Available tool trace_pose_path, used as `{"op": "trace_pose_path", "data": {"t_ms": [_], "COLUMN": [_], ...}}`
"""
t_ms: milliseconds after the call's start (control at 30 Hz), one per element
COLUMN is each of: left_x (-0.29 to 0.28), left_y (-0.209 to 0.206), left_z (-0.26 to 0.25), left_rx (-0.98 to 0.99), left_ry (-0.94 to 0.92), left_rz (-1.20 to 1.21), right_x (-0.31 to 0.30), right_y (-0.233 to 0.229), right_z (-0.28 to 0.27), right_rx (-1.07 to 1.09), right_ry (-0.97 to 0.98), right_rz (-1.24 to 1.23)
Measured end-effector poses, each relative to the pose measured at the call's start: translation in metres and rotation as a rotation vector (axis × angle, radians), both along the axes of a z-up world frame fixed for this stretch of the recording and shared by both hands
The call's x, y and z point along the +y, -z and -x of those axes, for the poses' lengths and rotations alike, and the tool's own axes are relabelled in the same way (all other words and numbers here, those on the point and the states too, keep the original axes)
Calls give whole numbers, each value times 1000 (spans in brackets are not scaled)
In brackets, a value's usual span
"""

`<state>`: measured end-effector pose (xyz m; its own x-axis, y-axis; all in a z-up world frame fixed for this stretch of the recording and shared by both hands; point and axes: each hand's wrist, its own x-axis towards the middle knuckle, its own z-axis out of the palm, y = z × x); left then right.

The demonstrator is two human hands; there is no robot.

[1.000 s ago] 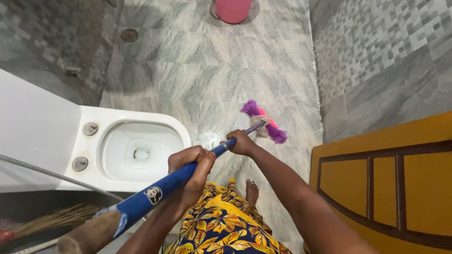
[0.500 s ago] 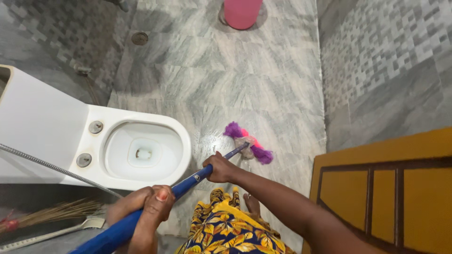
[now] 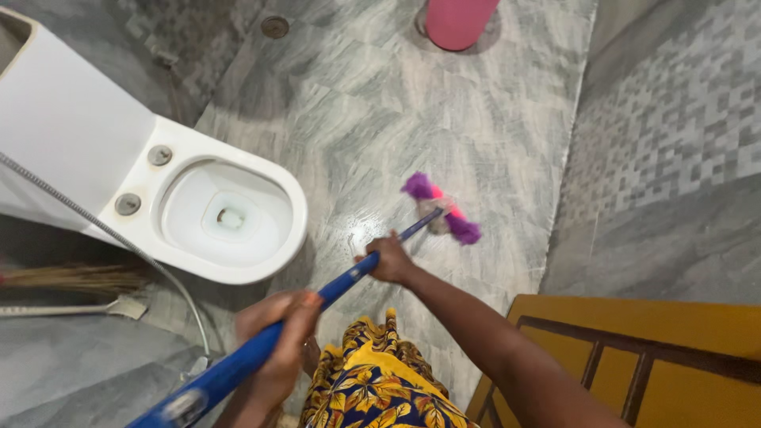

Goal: The person mops the bathroom floor using a mop and a bucket of water, cleaning around the toilet and sink.

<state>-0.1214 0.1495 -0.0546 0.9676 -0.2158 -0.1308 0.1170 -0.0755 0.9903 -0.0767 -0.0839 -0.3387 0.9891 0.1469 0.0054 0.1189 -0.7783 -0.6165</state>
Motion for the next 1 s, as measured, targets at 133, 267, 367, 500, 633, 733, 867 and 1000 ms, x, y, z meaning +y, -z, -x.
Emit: {"op": "trace_pose_path", "data": {"t_ms": [133, 267, 367, 500, 633, 733, 867, 1000], "left_x": [109, 241, 246, 155, 76, 67, 96, 131], "left_y": [11, 55, 52, 10, 15, 19, 7, -25], "left_z": [40, 8, 24, 105, 102, 100, 128, 147], "left_rx": [170, 650, 285, -89, -91, -175, -209, -211], "left_ry": [-179, 596, 644, -271, -400, -343, -376, -507], "left_rz": [-391, -274, -31, -292, -118, 42, -49, -111], "right_x": [70, 128, 131, 133, 101, 97, 121, 179], "right_y": [-33, -85, -100, -70, -19, 3, 5, -21], "right_z": [25, 49, 49, 35, 16, 11, 31, 86], "right_rx": [48, 221, 181, 362, 196, -184, 105, 205], "right_ry": [-223, -400, -438, -387, -317, -352, -398, -550], "right_rz": [-342, -302, -248, -152, -83, -30, -110, -248]}}
